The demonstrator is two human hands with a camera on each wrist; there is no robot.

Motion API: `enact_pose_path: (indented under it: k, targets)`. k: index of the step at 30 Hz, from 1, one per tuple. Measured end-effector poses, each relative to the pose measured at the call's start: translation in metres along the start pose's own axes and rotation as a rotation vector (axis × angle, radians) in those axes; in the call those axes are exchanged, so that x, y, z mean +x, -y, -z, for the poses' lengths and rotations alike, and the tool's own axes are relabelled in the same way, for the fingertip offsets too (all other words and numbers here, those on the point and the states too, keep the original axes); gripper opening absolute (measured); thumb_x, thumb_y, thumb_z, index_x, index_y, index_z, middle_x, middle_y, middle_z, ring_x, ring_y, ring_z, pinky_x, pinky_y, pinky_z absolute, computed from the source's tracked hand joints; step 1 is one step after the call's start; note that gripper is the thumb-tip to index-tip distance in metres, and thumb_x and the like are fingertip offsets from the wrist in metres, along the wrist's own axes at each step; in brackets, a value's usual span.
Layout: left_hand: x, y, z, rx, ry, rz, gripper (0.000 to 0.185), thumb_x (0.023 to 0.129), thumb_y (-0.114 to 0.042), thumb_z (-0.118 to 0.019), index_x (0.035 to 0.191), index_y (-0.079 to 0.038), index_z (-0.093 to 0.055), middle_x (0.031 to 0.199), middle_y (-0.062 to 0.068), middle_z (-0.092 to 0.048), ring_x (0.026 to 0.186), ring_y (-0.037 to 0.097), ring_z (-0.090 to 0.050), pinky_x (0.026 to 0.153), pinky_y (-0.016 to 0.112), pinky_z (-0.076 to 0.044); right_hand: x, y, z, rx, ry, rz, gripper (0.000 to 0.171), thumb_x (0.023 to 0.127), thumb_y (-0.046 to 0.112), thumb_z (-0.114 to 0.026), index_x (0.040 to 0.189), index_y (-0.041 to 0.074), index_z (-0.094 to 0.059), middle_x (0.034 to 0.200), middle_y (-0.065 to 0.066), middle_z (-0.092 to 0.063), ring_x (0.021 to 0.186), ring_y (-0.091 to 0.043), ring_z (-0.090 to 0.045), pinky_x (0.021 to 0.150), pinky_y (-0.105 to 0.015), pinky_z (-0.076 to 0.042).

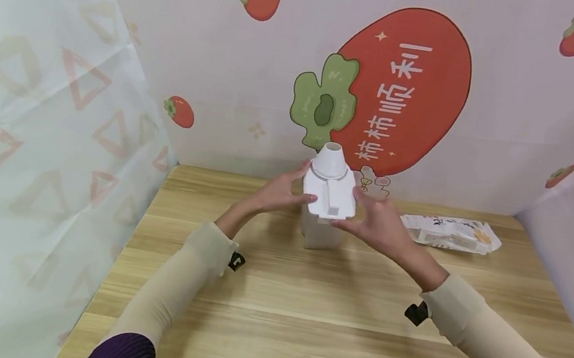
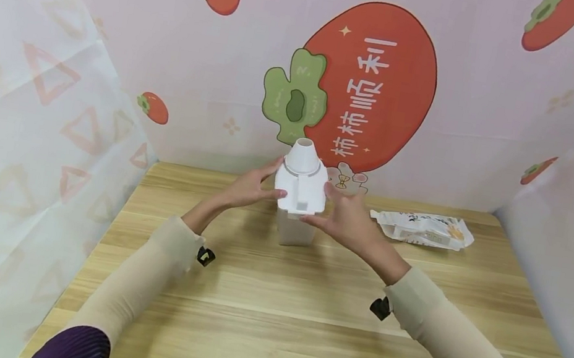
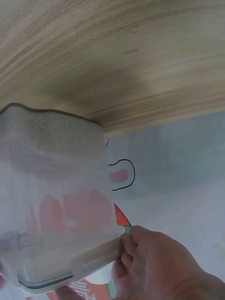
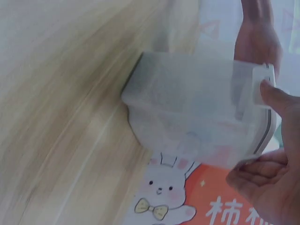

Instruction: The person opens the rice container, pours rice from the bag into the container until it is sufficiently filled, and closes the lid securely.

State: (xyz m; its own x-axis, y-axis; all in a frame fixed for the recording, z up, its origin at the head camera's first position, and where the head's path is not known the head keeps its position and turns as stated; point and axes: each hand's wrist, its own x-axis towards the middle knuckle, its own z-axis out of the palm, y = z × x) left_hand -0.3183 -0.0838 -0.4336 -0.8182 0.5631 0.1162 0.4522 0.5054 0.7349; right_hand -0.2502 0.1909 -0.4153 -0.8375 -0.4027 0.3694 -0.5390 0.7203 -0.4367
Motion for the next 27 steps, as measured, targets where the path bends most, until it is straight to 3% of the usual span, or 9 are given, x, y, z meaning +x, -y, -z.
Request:
enact_pose_path:
  k: [6, 14, 16, 17, 18, 20, 23, 27]
  targets:
    - [0.0, 0.006, 0.004, -0.028, 0.02, -0.009, 0.099, 0.099, -0.047, -0.066, 0.17, -0.007, -0.011, 0.177, 0.008, -0.011, 0.163, 0.025, -0.015, 0.131, 0.042, -0.018, -0.004, 0.011, -0.004, -0.034, -0.018, -0.033, 0.092, 0.074, 0.037, -0.099, 0.143, -0.009, -0.059, 0.059, -0.004, -0.06, 0.049, -0.015, -0.041, 0.048, -0.029, -0.035]
    - [0.0, 0.006, 0.005, -0.04, 0.024, -0.014, 0.098, 0.098, -0.047, -0.066, 0.171, -0.01, -0.012, 0.177, 0.007, -0.011, 0.163, 0.026, -0.017, 0.131, 0.045, -0.019, -0.007, 0.013, -0.006, -0.046, -0.022, -0.051, 0.097, 0.076, 0.039, -0.098, 0.148, -0.009, -0.055, 0.054, -0.002, -0.053, 0.047, -0.011, -0.032, 0.047, -0.026, -0.029]
    - [0.0, 0.007, 0.005, -0.042, 0.031, -0.009, 0.098, 0.099, -0.048, -0.066, 0.171, -0.01, -0.011, 0.178, 0.007, -0.011, 0.163, 0.026, -0.016, 0.131, 0.046, -0.019, -0.008, 0.011, -0.005, -0.022, -0.018, -0.065, 0.097, 0.075, 0.038, -0.098, 0.148, -0.009, -0.055, 0.058, -0.008, -0.059, 0.048, -0.014, -0.035, 0.049, -0.029, -0.033]
    - [-0.001, 0.007, 0.005, -0.04, 0.035, -0.005, 0.098, 0.099, -0.049, -0.066, 0.171, -0.011, -0.011, 0.178, 0.007, -0.01, 0.163, 0.025, -0.016, 0.131, 0.046, -0.019, -0.008, 0.01, -0.004, -0.011, -0.017, -0.074, 0.097, 0.075, 0.037, -0.098, 0.148, -0.009, -0.055, 0.066, -0.014, -0.066, 0.05, -0.017, -0.044, 0.05, -0.031, -0.04]
    - [-0.001, 0.007, 0.005, -0.037, 0.04, -0.001, 0.098, 0.099, -0.05, -0.065, 0.171, -0.011, -0.01, 0.178, 0.006, -0.009, 0.163, 0.025, -0.016, 0.131, 0.046, -0.019, -0.008, 0.009, -0.003, 0.007, -0.013, -0.083, 0.096, 0.075, 0.036, -0.098, 0.148, -0.008, -0.055, 0.077, -0.02, -0.073, 0.054, -0.023, -0.055, 0.054, -0.035, -0.049]
    - [-0.002, 0.007, 0.005, -0.024, 0.052, 0.01, 0.099, 0.1, -0.052, -0.064, 0.171, -0.012, -0.008, 0.178, 0.005, -0.007, 0.163, 0.024, -0.015, 0.131, 0.047, -0.019, -0.008, 0.005, 0.0, 0.053, 0.01, -0.113, 0.094, 0.077, 0.035, -0.097, 0.15, -0.005, -0.054, 0.11, -0.027, -0.077, 0.08, -0.035, -0.074, 0.071, -0.044, -0.062]
    - [-0.004, 0.003, 0.005, -0.001, 0.063, 0.019, 0.098, 0.101, -0.053, -0.062, 0.171, -0.012, -0.007, 0.179, 0.006, -0.006, 0.163, 0.025, -0.014, 0.131, 0.047, -0.018, -0.007, -0.003, 0.007, 0.138, 0.054, -0.156, 0.09, 0.08, 0.034, -0.095, 0.153, 0.0, -0.054, 0.144, -0.023, -0.063, 0.122, -0.043, -0.069, 0.096, -0.055, -0.059]
    - [-0.007, -0.004, 0.007, 0.038, 0.047, 0.013, 0.097, 0.102, -0.05, -0.063, 0.171, -0.008, -0.009, 0.178, 0.01, -0.006, 0.163, 0.027, -0.014, 0.132, 0.045, -0.018, -0.003, -0.017, 0.016, 0.223, 0.115, -0.164, 0.087, 0.082, 0.03, -0.094, 0.154, 0.003, -0.054, 0.152, -0.02, -0.059, 0.129, -0.043, -0.065, 0.103, -0.053, -0.056]
